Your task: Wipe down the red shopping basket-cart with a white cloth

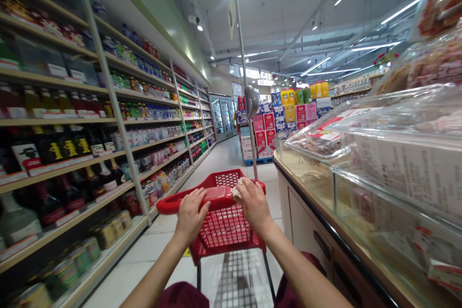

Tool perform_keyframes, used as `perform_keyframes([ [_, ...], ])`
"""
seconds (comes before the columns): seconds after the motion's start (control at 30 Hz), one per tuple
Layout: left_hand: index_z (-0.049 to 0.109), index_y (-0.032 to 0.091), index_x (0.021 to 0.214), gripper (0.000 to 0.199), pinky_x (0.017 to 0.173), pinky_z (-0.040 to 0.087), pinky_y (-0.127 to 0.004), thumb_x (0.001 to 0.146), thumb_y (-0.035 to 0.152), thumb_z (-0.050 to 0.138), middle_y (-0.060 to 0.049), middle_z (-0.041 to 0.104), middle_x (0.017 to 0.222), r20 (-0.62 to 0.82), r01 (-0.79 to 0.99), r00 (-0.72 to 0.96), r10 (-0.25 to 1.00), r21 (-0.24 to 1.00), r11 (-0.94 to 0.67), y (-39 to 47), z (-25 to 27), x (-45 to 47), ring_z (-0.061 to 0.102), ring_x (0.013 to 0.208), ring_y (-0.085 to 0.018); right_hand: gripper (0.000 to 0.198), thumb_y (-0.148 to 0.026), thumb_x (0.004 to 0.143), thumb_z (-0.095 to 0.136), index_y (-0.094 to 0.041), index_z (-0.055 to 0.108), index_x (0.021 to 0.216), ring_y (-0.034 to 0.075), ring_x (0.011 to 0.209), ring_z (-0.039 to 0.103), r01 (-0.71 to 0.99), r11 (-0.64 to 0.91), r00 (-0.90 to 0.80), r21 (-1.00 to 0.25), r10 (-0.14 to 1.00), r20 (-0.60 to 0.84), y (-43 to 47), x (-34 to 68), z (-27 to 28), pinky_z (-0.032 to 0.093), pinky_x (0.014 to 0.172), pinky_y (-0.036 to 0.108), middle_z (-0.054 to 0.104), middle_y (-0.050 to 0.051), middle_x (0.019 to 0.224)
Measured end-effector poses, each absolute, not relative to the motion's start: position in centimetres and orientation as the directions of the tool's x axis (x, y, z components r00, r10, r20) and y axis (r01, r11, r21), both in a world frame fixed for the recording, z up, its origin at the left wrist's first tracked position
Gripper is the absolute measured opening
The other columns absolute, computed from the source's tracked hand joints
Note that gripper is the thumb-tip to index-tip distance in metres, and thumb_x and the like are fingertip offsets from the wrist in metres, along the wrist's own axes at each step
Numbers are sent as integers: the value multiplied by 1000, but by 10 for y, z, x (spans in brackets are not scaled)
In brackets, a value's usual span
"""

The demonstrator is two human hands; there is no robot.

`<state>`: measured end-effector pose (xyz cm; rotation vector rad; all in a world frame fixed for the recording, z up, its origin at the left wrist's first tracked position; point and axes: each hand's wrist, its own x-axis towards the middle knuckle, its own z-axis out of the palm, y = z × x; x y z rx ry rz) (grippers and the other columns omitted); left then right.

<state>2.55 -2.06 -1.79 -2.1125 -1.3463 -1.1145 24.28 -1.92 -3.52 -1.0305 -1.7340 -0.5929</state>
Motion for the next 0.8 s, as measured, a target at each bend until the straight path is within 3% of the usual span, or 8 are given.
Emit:
perform_keyframes([
  [0.17, 54, 20, 108, 33, 95, 34, -46, 82, 34, 41, -8, 58, 115, 800, 885, 209, 563, 91, -458, -20, -20, 28, 48, 110, -23, 31, -16, 83, 36, -16, 54, 109, 24, 110, 47, 887, 407, 52, -218, 380, 924, -16, 256, -35, 39, 88, 46, 55, 15, 114],
  [0.37, 53, 17, 110, 34, 96, 33, -45, 82, 33, 42, -9, 56, 116, 764, 889, 220, 607, 99, -447, -19, -17, 31, 46, 111, -23, 33, -13, 82, 38, -19, 52, 111, 22, 116, 41, 837, 547, -190, -32, 343, 920, -24, 240, -38, 34, 93, 44, 49, 11, 123],
  [0.53, 54, 16, 109, 34, 96, 32, -46, 81, 31, 43, -9, 57, 116, 765, 889, 213, 608, 106, -445, -12, -17, 37, 46, 111, -23, 31, -16, 84, 37, -17, 52, 111, 24, 112, 45, 894, 390, 85, -221, 337, 938, -13, 260, -42, 37, 89, 47, 53, 14, 117],
  [0.7, 53, 17, 110, 34, 96, 32, -46, 81, 31, 44, -9, 56, 117, 750, 889, 223, 622, 106, -446, -7, -16, 42, 46, 112, -23, 33, -13, 84, 38, -20, 52, 112, 22, 122, 34, 848, 527, -143, -47, 314, 939, -18, 228, -48, 34, 93, 44, 45, 12, 127],
  [0.8, 52, 17, 112, 35, 97, 32, -46, 80, 30, 45, -9, 55, 118, 730, 888, 245, 637, 94, -449, -5, -15, 42, 45, 113, -23, 33, -13, 83, 40, -22, 51, 113, 22, 120, 37, 866, 499, -152, -42, 342, 927, -15, 235, -45, 30, 95, 46, 46, 11, 126],
])
